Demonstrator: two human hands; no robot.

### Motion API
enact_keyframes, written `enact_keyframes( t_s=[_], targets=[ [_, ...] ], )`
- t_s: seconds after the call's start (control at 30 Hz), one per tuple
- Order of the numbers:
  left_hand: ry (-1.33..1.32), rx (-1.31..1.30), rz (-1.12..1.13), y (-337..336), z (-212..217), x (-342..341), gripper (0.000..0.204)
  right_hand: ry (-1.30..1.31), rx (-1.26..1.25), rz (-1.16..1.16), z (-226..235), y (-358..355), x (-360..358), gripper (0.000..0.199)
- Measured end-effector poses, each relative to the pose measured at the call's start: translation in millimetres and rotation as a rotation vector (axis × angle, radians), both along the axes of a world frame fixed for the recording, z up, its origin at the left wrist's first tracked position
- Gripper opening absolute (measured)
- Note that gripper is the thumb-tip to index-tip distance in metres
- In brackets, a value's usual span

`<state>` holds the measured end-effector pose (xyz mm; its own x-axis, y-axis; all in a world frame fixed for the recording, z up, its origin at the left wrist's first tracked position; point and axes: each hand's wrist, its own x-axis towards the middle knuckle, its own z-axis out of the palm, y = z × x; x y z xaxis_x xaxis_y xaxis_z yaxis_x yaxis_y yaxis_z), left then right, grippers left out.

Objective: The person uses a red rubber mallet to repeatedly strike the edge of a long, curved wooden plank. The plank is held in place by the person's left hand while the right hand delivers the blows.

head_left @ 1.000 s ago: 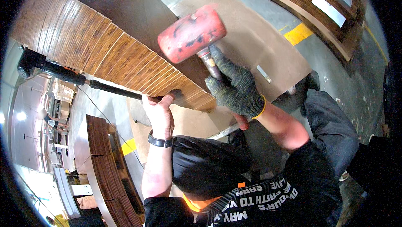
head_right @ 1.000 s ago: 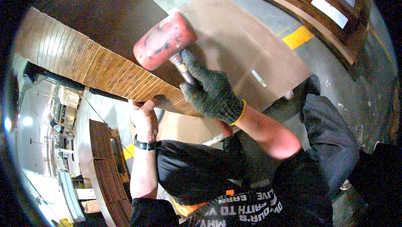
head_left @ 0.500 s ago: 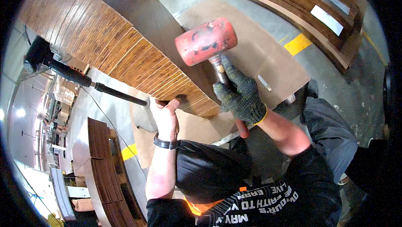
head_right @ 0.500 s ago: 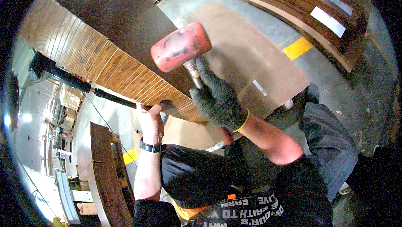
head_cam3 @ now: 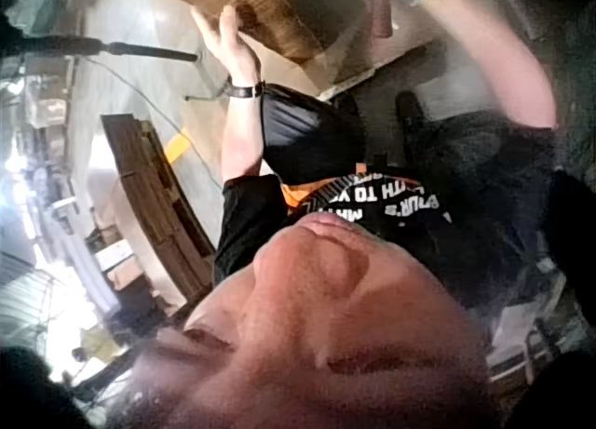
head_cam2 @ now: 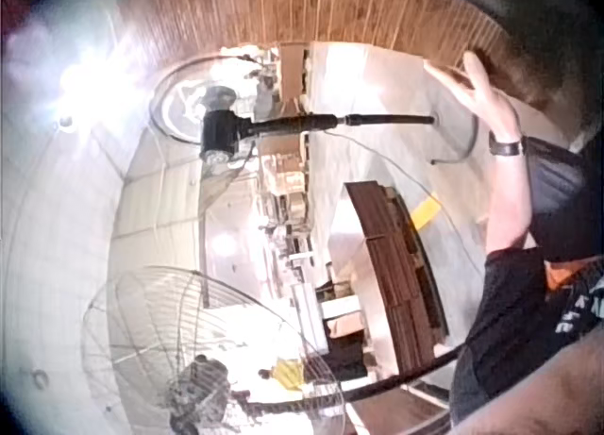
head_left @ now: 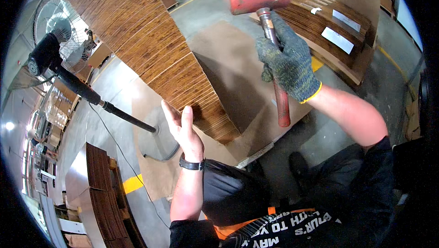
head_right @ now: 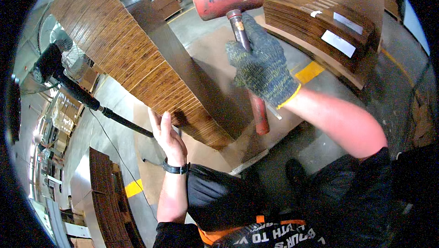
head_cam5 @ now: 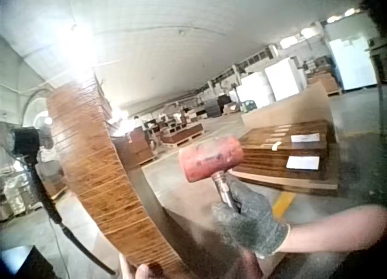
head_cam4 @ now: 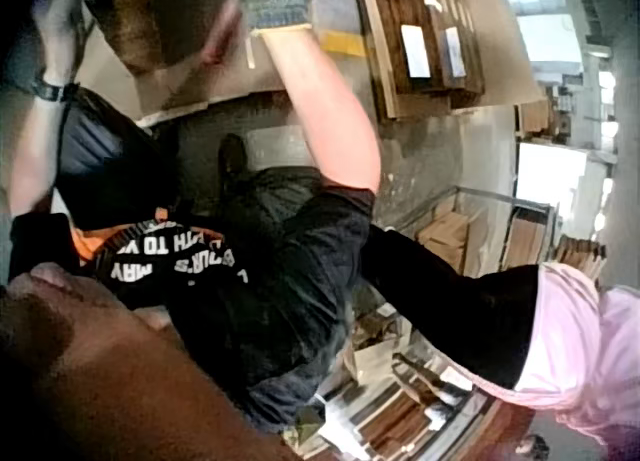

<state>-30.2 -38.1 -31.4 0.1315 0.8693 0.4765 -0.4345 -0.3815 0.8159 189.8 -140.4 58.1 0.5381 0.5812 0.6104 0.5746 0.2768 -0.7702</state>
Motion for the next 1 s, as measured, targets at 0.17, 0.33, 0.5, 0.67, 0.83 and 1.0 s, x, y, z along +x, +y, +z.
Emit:
enact_keyframes(
  t_s=[0.17,0.33,0.5,0.67,0.83,1.0],
  targets=[
    [0.012,0.178,0.096,16.2,-7.2,-3.2,0.066,0.170,0.133,0.086,-19.1,4.3,-21.0,0.055],
    [-0.043,-0.032,0.123,29.8,-14.4,-19.7,0.065,0.384,0.064,0.227,-33.1,17.0,-24.5,0.051],
    [0.081,0.063,0.164,29.4,5.0,-32.8,0.066,0.640,0.092,0.403,-41.5,46.8,-27.3,0.037],
    [0.122,0.211,0.185,32.3,63.1,-21.8,0.067,0.655,0.016,0.456,-43.9,45.6,-24.1,0.040],
    [-0.026,0.231,0.212,32.8,119.6,7.8,0.056,0.482,0.047,0.382,-41.7,32.8,-17.0,0.046],
    [-0.171,0.222,0.219,26.8,148.1,29.4,0.046,0.204,0.062,0.294,-37.6,20.7,4.4,0.063]
  ],
)
